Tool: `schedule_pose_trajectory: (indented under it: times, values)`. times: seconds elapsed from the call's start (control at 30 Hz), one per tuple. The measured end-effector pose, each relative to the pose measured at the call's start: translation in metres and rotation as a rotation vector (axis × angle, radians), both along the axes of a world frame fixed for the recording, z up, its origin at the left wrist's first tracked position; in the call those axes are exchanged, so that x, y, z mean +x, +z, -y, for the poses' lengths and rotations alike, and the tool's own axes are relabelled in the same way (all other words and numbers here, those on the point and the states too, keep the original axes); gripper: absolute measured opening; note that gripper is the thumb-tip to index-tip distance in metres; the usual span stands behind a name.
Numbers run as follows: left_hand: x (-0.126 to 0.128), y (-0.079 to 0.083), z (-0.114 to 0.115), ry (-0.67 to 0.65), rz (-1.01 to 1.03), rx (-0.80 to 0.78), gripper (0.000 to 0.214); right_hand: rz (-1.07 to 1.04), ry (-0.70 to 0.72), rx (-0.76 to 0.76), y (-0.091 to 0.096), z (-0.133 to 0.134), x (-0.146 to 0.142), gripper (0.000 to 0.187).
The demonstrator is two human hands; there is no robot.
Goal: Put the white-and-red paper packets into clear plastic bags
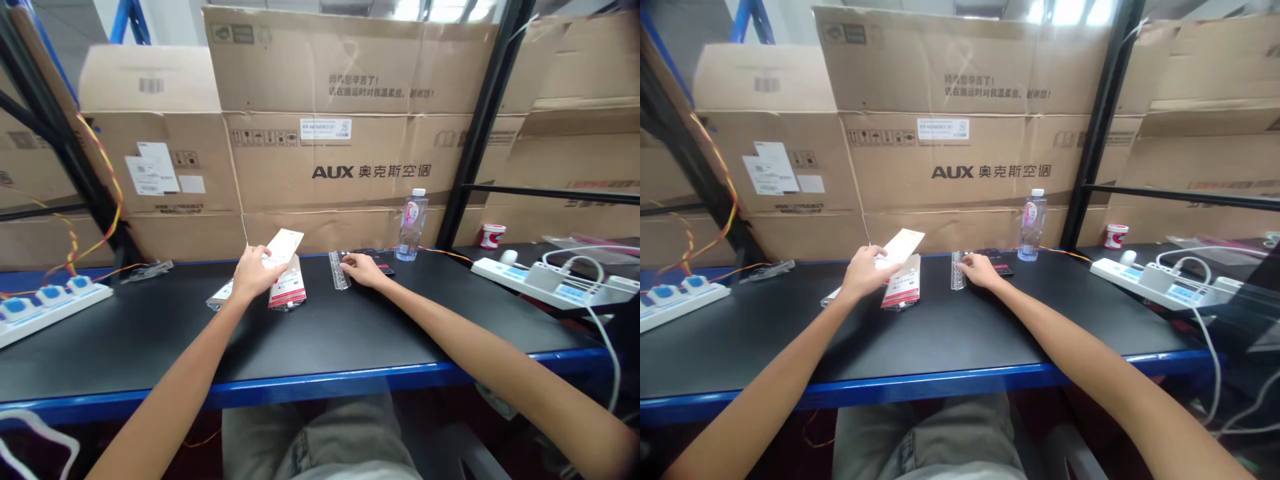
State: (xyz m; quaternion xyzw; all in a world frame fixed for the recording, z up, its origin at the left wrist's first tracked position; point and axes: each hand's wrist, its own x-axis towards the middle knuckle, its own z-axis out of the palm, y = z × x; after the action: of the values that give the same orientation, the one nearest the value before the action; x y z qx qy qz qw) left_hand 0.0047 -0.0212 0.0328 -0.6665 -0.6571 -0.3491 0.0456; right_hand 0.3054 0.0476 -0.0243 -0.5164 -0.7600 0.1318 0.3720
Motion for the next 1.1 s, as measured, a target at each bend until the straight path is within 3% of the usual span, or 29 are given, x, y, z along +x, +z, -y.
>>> schedule_pose_trajectory:
  times: [0.27, 0.5, 0.8, 1.1]
  values:
    - [0.0, 0.0, 0.0, -0.015, -0.008, -0.01, 0.047, 0.104, 0.009, 0.025, 0.009, 0.01, -0.003, 0.034]
    - [-0.004, -0.003, -0.003, 0.008, -0.037, -0.071, 0.048, 0.312, 0.277, -0.063, 0.026, 0.025, 0.002, 0.063]
    - [-0.005, -0.005, -0.004, 0.084, -0.092, -0.26, 0.055, 0.324, 0.331, -0.033, 0.023, 0.024, 0.002, 0.046]
    - [-0.002, -0.005, -0.007, -0.098, -0.055, -0.168, 0.044, 0.317, 0.342, -0.023, 0.023, 0.024, 0.003, 0.044]
